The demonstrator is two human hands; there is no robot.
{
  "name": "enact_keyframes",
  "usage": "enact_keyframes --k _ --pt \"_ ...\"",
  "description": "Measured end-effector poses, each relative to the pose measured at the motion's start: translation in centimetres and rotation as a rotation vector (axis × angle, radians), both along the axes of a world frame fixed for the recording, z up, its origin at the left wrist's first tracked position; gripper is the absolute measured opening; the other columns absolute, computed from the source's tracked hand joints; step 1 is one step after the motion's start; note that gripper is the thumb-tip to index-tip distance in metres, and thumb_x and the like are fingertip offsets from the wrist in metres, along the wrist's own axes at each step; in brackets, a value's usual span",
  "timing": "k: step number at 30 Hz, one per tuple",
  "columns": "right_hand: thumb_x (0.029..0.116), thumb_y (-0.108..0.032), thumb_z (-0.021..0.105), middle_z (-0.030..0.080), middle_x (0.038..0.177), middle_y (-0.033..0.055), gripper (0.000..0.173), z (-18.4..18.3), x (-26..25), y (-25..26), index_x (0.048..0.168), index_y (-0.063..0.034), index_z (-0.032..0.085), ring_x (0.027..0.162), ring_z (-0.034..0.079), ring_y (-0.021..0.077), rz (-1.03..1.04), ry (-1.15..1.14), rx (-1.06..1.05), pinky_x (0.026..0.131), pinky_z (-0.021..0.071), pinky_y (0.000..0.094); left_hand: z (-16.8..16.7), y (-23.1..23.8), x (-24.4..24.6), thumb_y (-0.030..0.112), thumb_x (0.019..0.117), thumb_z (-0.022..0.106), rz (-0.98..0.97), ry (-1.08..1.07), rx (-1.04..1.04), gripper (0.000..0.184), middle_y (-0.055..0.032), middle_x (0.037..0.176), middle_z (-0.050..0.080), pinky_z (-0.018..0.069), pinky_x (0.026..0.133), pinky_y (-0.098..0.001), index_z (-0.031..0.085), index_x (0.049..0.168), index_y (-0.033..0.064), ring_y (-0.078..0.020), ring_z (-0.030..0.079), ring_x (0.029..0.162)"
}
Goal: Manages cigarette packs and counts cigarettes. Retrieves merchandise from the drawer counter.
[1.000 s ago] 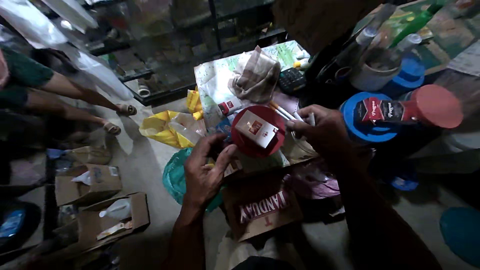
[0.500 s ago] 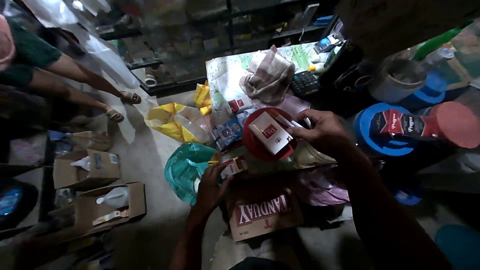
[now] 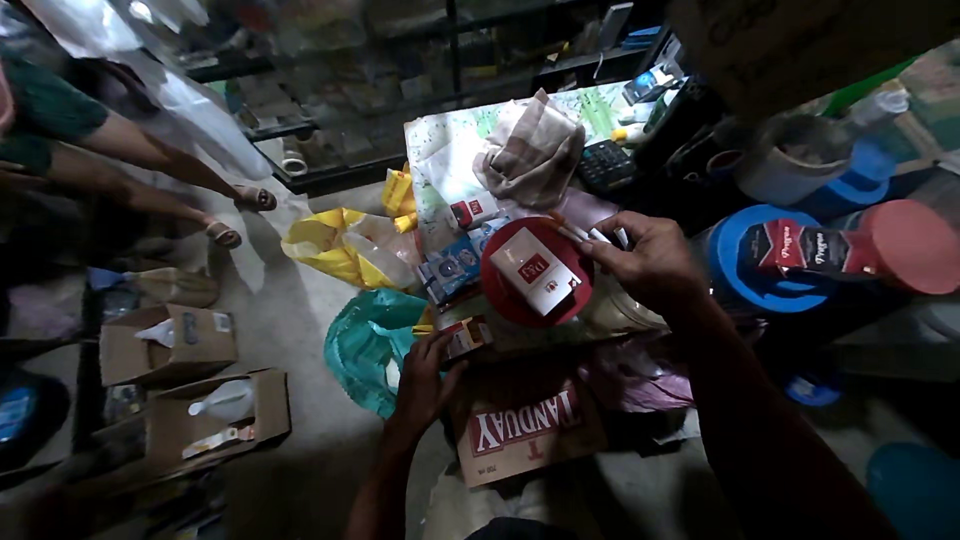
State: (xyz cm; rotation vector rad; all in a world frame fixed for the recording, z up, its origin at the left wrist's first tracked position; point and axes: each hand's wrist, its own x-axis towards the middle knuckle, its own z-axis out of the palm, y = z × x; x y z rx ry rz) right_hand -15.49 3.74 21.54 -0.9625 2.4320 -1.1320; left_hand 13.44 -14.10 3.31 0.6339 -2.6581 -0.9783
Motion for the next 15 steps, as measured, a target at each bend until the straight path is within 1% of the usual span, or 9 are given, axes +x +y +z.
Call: enact_keyframes --k 3,5,6,8,9,10,12,13,15 --pt "0.0955 -0.017 0.072 0.067 0.084 0.006 0.015 0.1 0.0 0.5 0.103 -0.0045 0.07 0.066 0.061 0.0108 -0.065 0.013 0.0 0.064 0.0545 0.032 0.0 0.1 0.2 0.037 0.0952 0.068 0.013 -0.008 0.013 0.053 -0.0235 0.137 0.061 0.0492 0.102 -0.0573 0.064 0.135 0.0024 -0.0419 0.06 0.124" --pt "0.0952 -0.017 0.072 0.067 0.086 0.0068 0.015 0.1 -0.2 1.2 0.104 -0.0042 0.07 0.068 0.063 0.0116 -0.081 0.041 -0.006 0.066 0.0567 0.0331 -0.3 0.1 0.0 0.036 0.0951 0.069 0.002 0.003 -0.002 0.052 -0.0227 0.138 0.06 0.0485 0.103 -0.0577 0.064 0.135 0.003 -0.0421 0.059 0.125" --pt "0.0951 -0.019 0.072 0.068 0.085 0.007 0.016 0.1 -0.2 1.4 0.104 -0.0052 0.071 0.068 0.064 0.0134 -0.086 0.075 0.016 0.066 0.0568 0.0359 -0.3 0.0 -0.1 0.035 0.095 0.069 -0.005 0.007 -0.017 0.051 -0.0225 0.138 0.061 0.0478 0.104 -0.0583 0.064 0.135 0.003 -0.0423 0.058 0.126" --pt "0.0949 -0.02 0.072 0.068 0.084 0.0107 0.019 0.1 0.4 1.0 0.106 -0.0051 0.071 0.069 0.063 0.0216 -0.084 0.16 0.07 0.065 0.0523 0.0461 -0.5 0.0 -0.1 0.034 0.0944 0.069 -0.012 0.019 -0.045 0.051 -0.0227 0.138 0.061 0.0466 0.104 -0.0596 0.064 0.134 0.0028 -0.0434 0.057 0.127" --pt "0.0955 -0.021 0.071 0.069 0.088 0.0133 0.02 -0.1 0.7 0.8 0.107 -0.0039 0.071 0.073 0.065 0.0263 -0.059 0.202 0.098 0.068 0.0531 0.0509 -0.5 0.0 -0.2 0.034 0.0942 0.069 -0.015 0.027 -0.059 0.051 -0.0227 0.137 0.061 0.0464 0.105 -0.06 0.065 0.134 0.0027 -0.0437 0.057 0.127" --pt "0.0954 -0.022 0.071 0.07 0.093 0.0148 0.022 -0.4 0.8 0.6 0.106 -0.0034 0.072 0.079 0.067 0.0294 -0.032 0.24 0.109 0.071 0.0542 0.0538 -0.6 0.0 -0.3 0.034 0.0943 0.069 -0.018 0.033 -0.066 0.051 -0.0223 0.137 0.061 0.0461 0.105 -0.0599 0.065 0.134 0.0029 -0.0437 0.057 0.127" --pt "0.0963 -0.024 0.07 0.07 0.101 0.0152 0.023 -0.7 0.8 0.4 0.107 -0.0041 0.073 0.086 0.068 0.03 0.009 0.26 0.103 0.075 0.0545 0.0535 -0.7 0.0 -0.4 0.034 0.0939 0.069 -0.026 0.053 -0.087 0.05 -0.0216 0.136 0.062 0.0468 0.104 -0.06 0.065 0.133 0.003 -0.0438 0.058 0.126" --pt "0.0964 -0.025 0.07 0.07 0.101 0.0145 0.023 -0.9 0.7 0.4 0.107 -0.0047 0.073 0.085 0.067 0.0282 0.02 0.255 0.086 0.075 0.0545 0.0513 -0.8 0.0 -0.4 0.035 0.0941 0.069 -0.029 0.059 -0.093 0.051 -0.0216 0.136 0.062 0.0469 0.104 -0.0599 0.065 0.133 0.0027 -0.0437 0.058 0.126" --pt "0.0955 -0.025 0.07 0.07 0.098 0.0109 0.022 -1.3 0.4 0.5 0.105 -0.0061 0.074 0.081 0.066 0.021 0.04 0.219 0.017 0.074 0.055 0.0441 -0.9 -0.1 -0.3 0.036 0.0942 0.069 -0.022 0.066 -0.093 0.051 -0.0212 0.136 0.063 0.047 0.104 -0.0591 0.066 0.132 0.0033 -0.0428 0.059 0.126"
